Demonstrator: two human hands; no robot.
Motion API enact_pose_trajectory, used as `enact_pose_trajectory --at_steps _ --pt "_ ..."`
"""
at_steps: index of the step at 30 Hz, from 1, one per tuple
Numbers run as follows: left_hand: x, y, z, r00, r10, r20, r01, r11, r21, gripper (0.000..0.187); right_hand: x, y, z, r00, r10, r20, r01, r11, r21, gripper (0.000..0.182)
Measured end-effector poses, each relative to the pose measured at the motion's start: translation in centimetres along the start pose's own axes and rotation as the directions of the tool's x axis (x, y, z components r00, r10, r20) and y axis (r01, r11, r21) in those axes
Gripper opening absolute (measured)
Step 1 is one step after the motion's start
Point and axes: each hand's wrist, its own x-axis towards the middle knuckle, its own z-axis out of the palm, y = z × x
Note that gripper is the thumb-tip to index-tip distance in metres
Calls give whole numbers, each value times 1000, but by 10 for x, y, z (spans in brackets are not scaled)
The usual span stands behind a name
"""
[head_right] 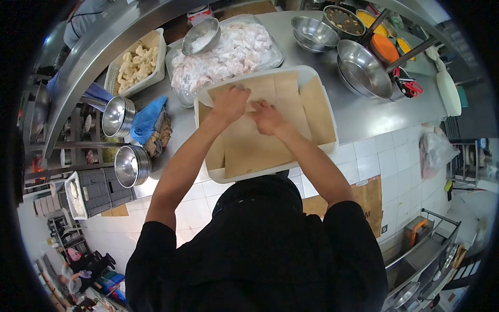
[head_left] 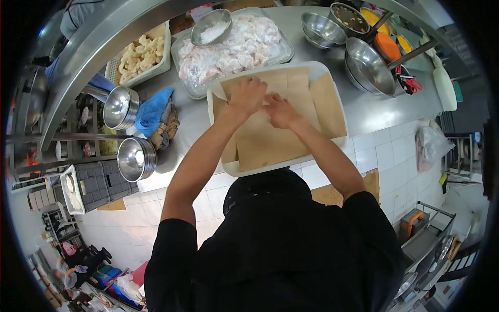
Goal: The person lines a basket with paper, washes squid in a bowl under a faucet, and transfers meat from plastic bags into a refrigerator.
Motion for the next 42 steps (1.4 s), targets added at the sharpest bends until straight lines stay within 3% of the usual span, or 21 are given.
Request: enact_pose_trajectory --at_steps 1,4,8,10,12,14,18,20,21,25,27,28,30,31,33,36,37,38,40,41,42 --pt "3 -3 15 991 86 102 -60 970 -235 20 1 0 -4 998 -11 67 14 999 -38 55" --pt "6 -32 98 990 130 60 -98 919 -381 36 -1 8 -9 987 -82 140 85 996 -20 56" --pt "-9 -6 86 989 2 145 47 943 -330 45 -10 36 3 950 -282 133 273 958 84 52" --pt "-7 9 47 912 -147 383 227 959 -172 59 -19 36 -25 950 -204 235 149 961 233 46" --pt "-13 17 45 892 -186 411 248 964 -100 67 -44 17 -34 887 -157 434 110 985 133 39" --pt "-22 19 47 868 -223 443 261 965 -27 76 -68 -5 -12 801 -417 430 200 863 464 39" --pt "-34 36 48 808 -216 549 327 939 -112 105 -86 -42 -69 736 -283 615 139 952 273 48" --pt "-43 42 47 758 -220 614 338 937 -82 113 -69 -37 -85 648 -128 751 -151 945 291 52" --pt "-43 42 49 756 -219 617 328 942 -68 120 -63 -35 -64 765 -251 594 -42 900 435 56" --pt "-41 41 43 733 -183 655 283 958 -50 127 -52 -39 -14 727 -460 510 135 823 551 58" --pt "-44 40 44 746 -189 639 270 962 -31 129 -35 -16 -20 648 -387 656 -309 654 691 58" --pt "-46 39 45 759 -190 622 255 967 -17 131 -33 -7 -21 649 -392 652 -304 653 694 58" --pt "-45 41 42 760 -193 621 266 964 -25 132 -37 19 -19 904 11 427 -423 150 894 44" --pt "-48 41 40 756 -188 627 264 964 -30 133 -47 29 -9 903 -2 429 -423 155 893 44" --pt "-49 41 33 752 -200 629 258 966 -1 134 -64 39 1 542 -347 765 -639 422 644 44" --pt "-52 45 33 747 -195 635 250 968 3 134 -80 32 -28 532 -374 760 -563 514 647 43" --pt "-51 44 34 745 -192 639 251 968 -3 133 -77 20 -50 575 -189 796 -580 593 559 42" --pt "-51 43 33 743 -194 640 255 967 -3 133 -74 18 -37 572 -190 798 -579 594 558 42" --pt "-54 47 31 749 -198 632 225 974 38 134 -74 18 1 833 -119 540 -468 371 802 49" --pt "-56 48 35 751 -196 631 221 974 40 134 -73 14 -4 835 -116 537 -466 370 804 49" --pt "-55 44 37 761 -185 621 214 976 29 134 -66 13 -19 712 -153 685 -544 498 676 46"
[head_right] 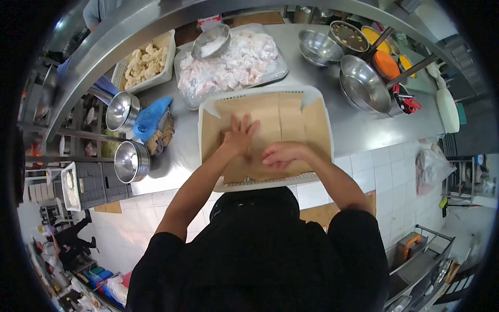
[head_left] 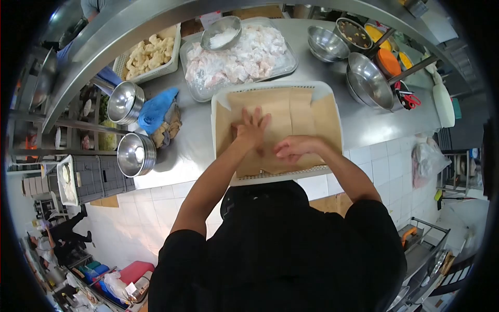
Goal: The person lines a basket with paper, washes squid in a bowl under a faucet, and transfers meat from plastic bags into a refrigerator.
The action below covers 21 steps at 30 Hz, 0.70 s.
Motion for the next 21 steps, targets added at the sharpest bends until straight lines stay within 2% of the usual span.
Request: enact_pose_trajectory --at_steps 1,2,3,4,5,7,8,9,10,12,13,15,16,18,20,21 --pt "3 -3 1 1000 11 -10 -11 1000 -6 134 -3 -10 -8 980 166 109 -152 980 -128 43" --pt "0 -3 2 1000 15 -10 -15 1000 4 134 -1 -10 -18 982 159 104 -146 982 -121 43" --pt "-1 -3 0 1000 22 -14 -22 1000 13 134 1 -8 -33 998 -49 -25 51 994 98 39" --pt "-1 -1 0 999 32 -17 -31 999 18 134 2 -2 -44 957 -219 -192 267 922 281 36" --pt "-3 1 1 999 40 -14 -40 999 19 134 12 9 -47 956 -214 -198 265 921 286 36" --pt "-6 0 1 999 33 -39 -32 999 13 133 37 25 -48 866 -205 -456 362 886 289 27" --pt "-5 -4 3 999 37 -37 -36 999 29 133 30 19 -42 861 -211 -463 374 879 295 27" --pt "-1 -5 7 999 31 -42 -30 999 27 134 9 7 -31 976 -44 -211 55 997 46 28" --pt "1 -4 9 999 21 -48 -20 1000 16 135 -4 2 -20 976 217 -12 -211 935 -285 30" --pt "-5 -1 1 999 11 -31 -10 1000 8 134 -3 7 9 985 -144 -94 65 815 -577 39" --pt "-8 3 -2 1000 1 -11 -1 1000 -4 133 -8 15 25 987 -138 -87 63 814 -577 39" --pt "-11 3 -6 1000 13 -14 -13 1000 -8 131 -18 21 43 918 -384 93 369 749 -550 44" --pt "-14 2 -6 999 32 -16 -32 999 -2 129 -28 20 39 916 -388 106 379 747 -546 44" --pt "-16 0 -4 998 41 -42 -41 999 1 128 -85 -7 25 974 -192 118 215 635 -742 40" --pt "-13 0 -2 995 33 -89 -33 999 0 126 -139 -16 7 923 -383 -50 268 728 -631 34" --pt "-12 -1 7 992 31 -125 -30 999 13 124 -158 -10 -3 854 -460 -242 286 804 -521 31"
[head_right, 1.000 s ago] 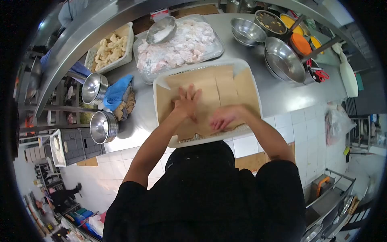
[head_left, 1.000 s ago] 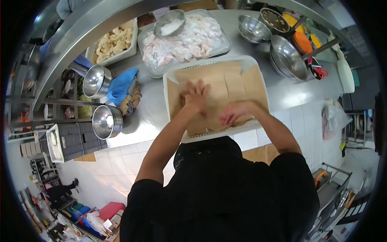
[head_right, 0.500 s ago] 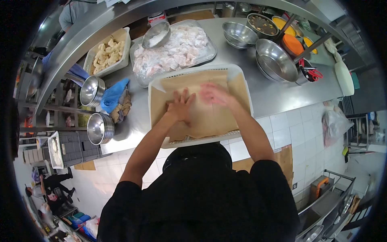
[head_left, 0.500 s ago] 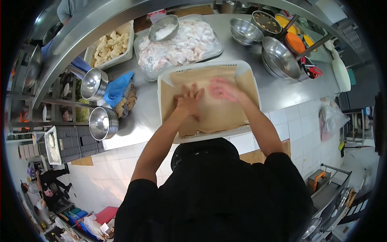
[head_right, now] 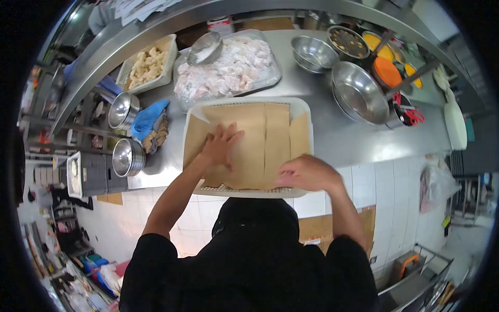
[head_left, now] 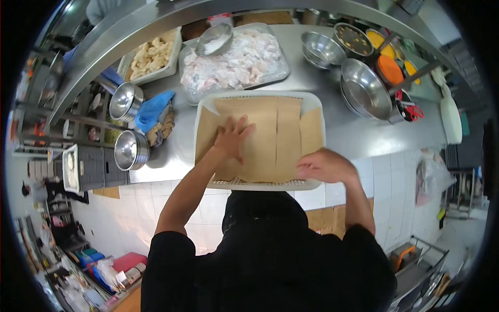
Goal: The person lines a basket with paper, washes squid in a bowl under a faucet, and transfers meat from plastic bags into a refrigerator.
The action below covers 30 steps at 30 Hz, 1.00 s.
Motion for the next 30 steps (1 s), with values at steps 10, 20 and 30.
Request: enact_pose_trajectory --at_steps 10,20,30 --pt "-43 27 -5 998 43 -53 -44 999 -27 112 4 92 26 681 463 -568 -285 882 377 39" --pt "-78 -85 48 988 -54 -143 31 986 -165 111 81 44 79 704 385 -596 235 666 708 46" --pt "-138 -104 27 802 322 -503 -363 932 18 20 -79 90 245 608 345 -715 -187 937 294 33"
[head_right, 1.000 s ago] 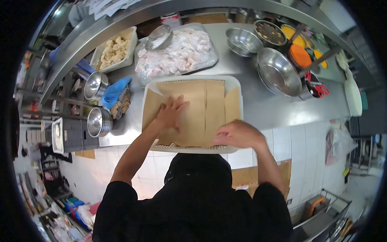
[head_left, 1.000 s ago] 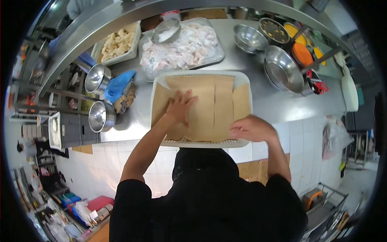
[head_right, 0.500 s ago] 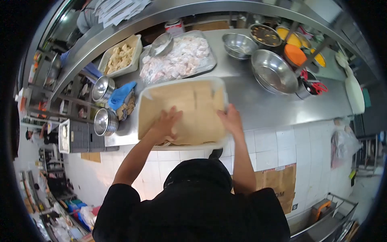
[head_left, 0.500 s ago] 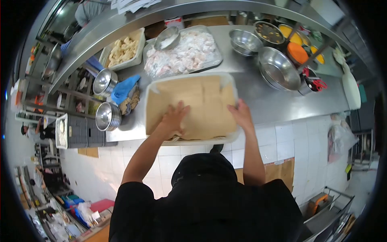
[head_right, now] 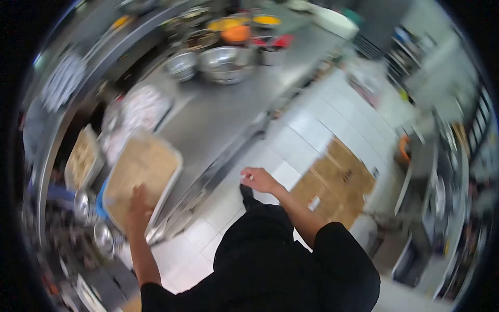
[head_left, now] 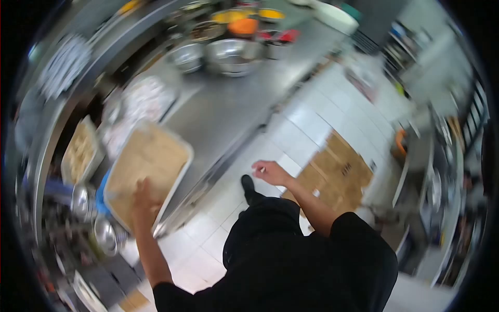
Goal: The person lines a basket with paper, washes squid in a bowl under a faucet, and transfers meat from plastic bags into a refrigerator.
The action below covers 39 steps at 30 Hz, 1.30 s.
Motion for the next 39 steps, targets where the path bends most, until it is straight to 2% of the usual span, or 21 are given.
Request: enact_pose_trajectory --at_steps 2,4,5,6,7,8,9,10,13,15,17,21,25,27,28,29,30,31,34,36,39 --pt "-4 -25 15 992 123 -15 -123 992 12 43 -74 50 1 979 202 -26 -203 964 -169 36" --pt "30 -83 54 907 -294 300 357 917 -180 67 -157 126 21 874 477 -95 -477 803 -358 35" --pt "38 -81 48 885 -305 352 367 921 -127 70 -195 138 19 845 534 -33 -502 771 -392 30" --pt "49 -78 36 861 -319 396 374 925 -69 74 -243 137 24 768 615 -182 -640 726 -250 30" --pt "64 -65 22 874 -282 395 336 939 -74 74 -282 142 32 585 792 -175 -811 574 -116 30" --pt "80 -47 8 877 -314 362 356 933 -54 71 -332 176 54 202 976 -85 -962 214 167 26" --pt "95 -29 0 879 -346 329 378 925 -36 68 -376 196 67 300 949 -102 -953 294 -71 25" --pt "107 -16 -3 969 -177 173 189 980 -57 59 -426 242 112 91 973 -214 -964 140 228 24" --pt "147 103 -43 993 116 -1 -107 914 -391 50 -430 148 86 20 996 84 -988 7 157 27" --pt "166 184 -47 967 255 -15 -229 841 -490 45 -422 143 93 40 987 156 -956 -8 293 30" --pt "185 247 -32 882 471 21 -375 727 -575 44 -414 160 97 215 952 217 -864 82 498 32" --pt "225 342 60 739 621 262 -288 642 -711 43 -390 160 53 402 916 -10 -748 334 574 31" --pt "245 350 252 627 618 475 -283 748 -600 42 -417 181 -2 374 919 -126 -659 359 661 31" --pt "218 326 315 577 496 649 -162 848 -504 40 -446 201 -20 237 962 -136 -585 253 771 30" --pt "209 254 427 443 701 559 -528 708 -470 36 -464 213 -27 197 972 -128 -596 222 772 28" --pt "181 245 425 349 351 869 -83 935 -345 31 -480 212 -38 113 987 -117 -586 162 794 26" --pt "154 247 415 175 -78 981 270 963 29 26 -494 210 -52 32 994 -103 -573 103 813 24" --pt "109 253 388 11 -146 989 658 746 103 28 -509 226 -60 33 995 -92 -568 94 818 24" --pt "32 294 381 -134 -20 991 702 704 109 26 -538 273 -63 1 999 39 -712 -26 702 22" --pt "16 317 380 -139 56 989 745 663 67 28 -541 293 -84 152 988 -39 -840 150 521 21" --pt "33 350 388 -82 103 991 769 639 -3 31 -529 335 -131 187 981 -41 -754 171 634 21"
